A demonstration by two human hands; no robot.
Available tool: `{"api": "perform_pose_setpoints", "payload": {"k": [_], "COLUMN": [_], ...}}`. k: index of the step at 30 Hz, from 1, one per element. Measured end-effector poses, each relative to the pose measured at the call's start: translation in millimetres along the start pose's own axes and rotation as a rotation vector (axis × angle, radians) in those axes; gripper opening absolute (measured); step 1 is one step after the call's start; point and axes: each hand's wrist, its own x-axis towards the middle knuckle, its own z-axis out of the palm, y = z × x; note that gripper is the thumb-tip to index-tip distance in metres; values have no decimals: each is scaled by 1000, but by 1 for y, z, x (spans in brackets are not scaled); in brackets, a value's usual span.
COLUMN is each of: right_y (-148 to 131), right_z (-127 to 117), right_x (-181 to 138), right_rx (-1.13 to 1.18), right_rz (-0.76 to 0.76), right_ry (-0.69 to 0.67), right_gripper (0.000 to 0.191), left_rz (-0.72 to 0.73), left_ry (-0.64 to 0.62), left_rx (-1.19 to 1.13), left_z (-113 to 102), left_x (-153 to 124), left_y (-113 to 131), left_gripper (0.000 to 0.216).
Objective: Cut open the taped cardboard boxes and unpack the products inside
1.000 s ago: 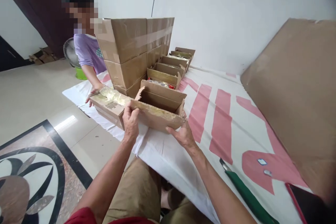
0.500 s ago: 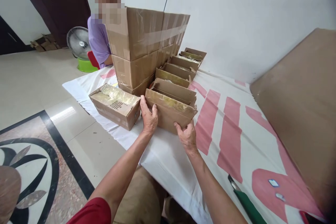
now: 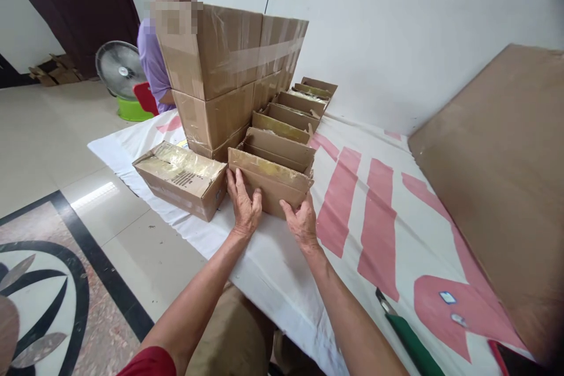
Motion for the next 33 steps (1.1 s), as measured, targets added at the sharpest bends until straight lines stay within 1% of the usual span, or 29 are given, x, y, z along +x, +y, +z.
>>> {"api": "perform_pose_setpoints", "payload": {"k": [4, 7, 9, 10, 12, 13, 14, 16, 18, 20, 21, 22, 25, 27, 30, 32, 33], "right_y": [1, -5, -10, -12, -14, -14, -14, -14, -14, -13, -13, -13, -12, -12, -12, -13, -14], "right_z": [4, 11, 15, 17, 18, 17, 17, 15, 14, 14, 14, 14, 14, 13, 14, 17, 19], "right_x": [-1, -6, -10, -11, -12, -12, -11, -10, -8, -7, -6, -6, -5, -4, -4, -4, -4], "right_rx": [-7, -11, -14, -13, -10, -10, -11, -13, -19, -31, -39, -46, -56, -62, -73, -80, -83], "right_rz": [46, 49, 55, 60, 66, 70, 75, 87, 95, 92, 91, 91, 89, 81, 69, 65, 65], "right_ry": [6, 41, 74, 83, 83, 77, 69, 53, 44, 47, 53, 59, 69, 67, 66, 72, 76], "right_gripper": [54, 52, 52, 52, 53, 53, 53, 51, 51, 52, 52, 52, 49, 46, 42, 43, 45], "left_rz": [61, 68, 88, 124, 237, 293, 330, 338, 300, 279, 287, 305, 386, 433, 502, 541, 554], "left_ry": [11, 12, 13, 15, 13, -2, -34, -153, -293, -395, -420, -425, -403, -422, -500, -533, -516], "left_rx": [55, 60, 78, 95, 148, 184, 225, 326, 420, 483, 502, 514, 546, 602, 730, 782, 784], "left_z": [-4, -12, -23, -30, -50, -60, -71, -91, -107, -119, -124, -129, -143, -154, -168, -172, -172], "left_x": [5, -3, -9, -10, -4, 4, 15, 41, 65, 77, 79, 77, 63, 54, 49, 47, 45], "left_y": [0, 6, 17, 24, 38, 43, 47, 48, 41, 30, 25, 21, 16, 19, 25, 29, 32], "left_gripper": [86, 87, 84, 80, 67, 60, 54, 48, 39, 23, 17, 16, 18, 20, 27, 29, 29]}}
